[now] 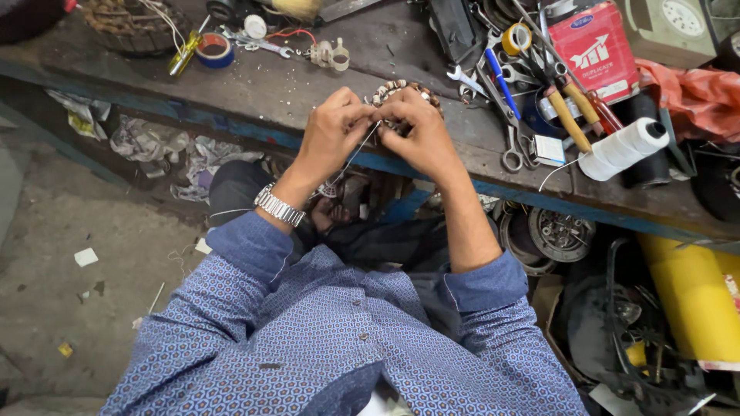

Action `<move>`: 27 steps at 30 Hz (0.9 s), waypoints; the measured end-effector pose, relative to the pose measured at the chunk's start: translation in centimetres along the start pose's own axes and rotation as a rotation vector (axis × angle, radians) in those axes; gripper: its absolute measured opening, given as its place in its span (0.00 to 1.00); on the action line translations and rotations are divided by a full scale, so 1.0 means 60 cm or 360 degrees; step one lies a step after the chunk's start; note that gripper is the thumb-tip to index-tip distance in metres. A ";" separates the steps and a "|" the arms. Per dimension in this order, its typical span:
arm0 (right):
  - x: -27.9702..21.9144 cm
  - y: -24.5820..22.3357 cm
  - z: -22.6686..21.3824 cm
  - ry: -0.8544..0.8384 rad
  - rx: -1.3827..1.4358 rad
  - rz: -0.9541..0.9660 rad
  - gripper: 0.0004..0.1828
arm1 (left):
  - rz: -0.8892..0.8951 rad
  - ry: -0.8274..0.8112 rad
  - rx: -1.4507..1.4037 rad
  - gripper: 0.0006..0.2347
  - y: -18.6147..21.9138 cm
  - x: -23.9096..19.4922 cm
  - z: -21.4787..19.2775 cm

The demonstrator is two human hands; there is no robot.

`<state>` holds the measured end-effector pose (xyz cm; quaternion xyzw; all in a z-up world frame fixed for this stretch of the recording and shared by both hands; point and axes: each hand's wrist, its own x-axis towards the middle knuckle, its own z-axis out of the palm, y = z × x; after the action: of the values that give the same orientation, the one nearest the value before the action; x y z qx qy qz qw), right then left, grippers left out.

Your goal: The person ties white thread around the copper windings of a motor stator to secure them. They repeatedly wrap and knot the thread around individual coil sections while seated at a cluttered workbench.

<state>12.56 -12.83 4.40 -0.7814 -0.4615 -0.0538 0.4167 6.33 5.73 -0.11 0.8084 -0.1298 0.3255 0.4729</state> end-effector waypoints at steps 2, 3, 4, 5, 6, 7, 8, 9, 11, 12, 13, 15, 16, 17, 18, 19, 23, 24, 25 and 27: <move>0.001 -0.003 0.002 -0.0019 -0.0076 -0.0073 0.11 | 0.0029 0.0031 0.0013 0.06 -0.002 -0.002 0.002; 0.003 -0.003 0.003 -0.0023 -0.0115 -0.0071 0.11 | 0.0074 0.0049 0.0037 0.06 -0.004 -0.002 0.003; 0.004 -0.004 0.004 -0.0024 -0.0154 -0.0066 0.11 | 0.0121 0.0063 0.0061 0.05 -0.004 -0.002 0.003; 0.005 -0.004 0.005 -0.0033 -0.0125 -0.0007 0.09 | 0.0112 0.0055 0.0046 0.04 -0.005 -0.002 0.003; 0.005 -0.004 0.005 -0.0041 -0.0097 0.0050 0.08 | 0.0104 0.0046 0.0033 0.04 -0.005 -0.002 0.002; 0.006 -0.003 0.004 -0.0048 -0.0068 0.0107 0.07 | 0.0096 0.0038 0.0020 0.03 -0.005 -0.002 0.001; 0.006 -0.002 0.004 -0.0051 -0.0036 0.0149 0.06 | 0.0085 0.0032 0.0012 0.03 -0.005 -0.001 0.001; 0.005 0.000 0.003 -0.0053 -0.0004 0.0192 0.05 | 0.0073 0.0026 0.0005 0.03 -0.005 -0.002 0.001; 0.005 0.010 0.001 -0.0035 0.0006 0.0206 0.04 | 0.0078 0.0026 0.0008 0.03 -0.005 0.001 -0.001; 0.003 0.016 0.001 -0.0015 -0.0016 0.0185 0.03 | 0.0089 0.0028 0.0013 0.02 -0.006 0.001 0.000; 0.001 0.024 0.002 0.0004 -0.0037 0.0165 0.03 | 0.0101 0.0031 0.0018 0.02 -0.006 0.001 0.000; -0.003 0.041 0.006 0.0098 0.0115 0.0248 0.02 | 0.0068 0.0020 0.0027 0.02 -0.008 0.003 0.001; -0.006 0.048 0.011 0.0144 0.0193 0.0293 0.02 | 0.0048 0.0013 0.0032 0.03 -0.008 0.002 0.001; -0.010 0.055 0.015 0.0293 0.0335 0.0306 0.03 | 0.0040 0.0016 0.0035 0.03 -0.008 0.002 0.003; -0.013 0.060 0.021 0.0445 0.0478 0.0318 0.04 | 0.0032 0.0018 0.0039 0.03 -0.008 0.002 0.004; -0.015 0.063 0.025 0.0596 0.0620 0.0330 0.05 | 0.0023 0.0020 0.0044 0.03 -0.007 0.002 0.004; -0.012 0.059 0.006 0.0447 0.0445 0.0295 0.13 | -0.0032 0.0077 -0.0040 0.08 -0.001 -0.004 0.001; -0.006 0.055 -0.010 0.0309 0.0172 0.0159 0.18 | -0.0091 0.0059 -0.0091 0.08 0.000 -0.001 -0.002; -0.001 0.049 -0.026 0.0169 -0.0101 0.0025 0.24 | -0.0151 0.0041 -0.0142 0.09 0.001 0.001 -0.006; 0.012 0.040 -0.051 -0.0168 -0.0258 0.0156 0.38 | -0.0135 -0.0042 -0.0225 0.13 0.003 0.003 -0.013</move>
<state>15.71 -15.01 5.28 -0.8359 -0.4381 -0.0292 0.3294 6.06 6.28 0.39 0.7820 -0.1243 0.2844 0.5405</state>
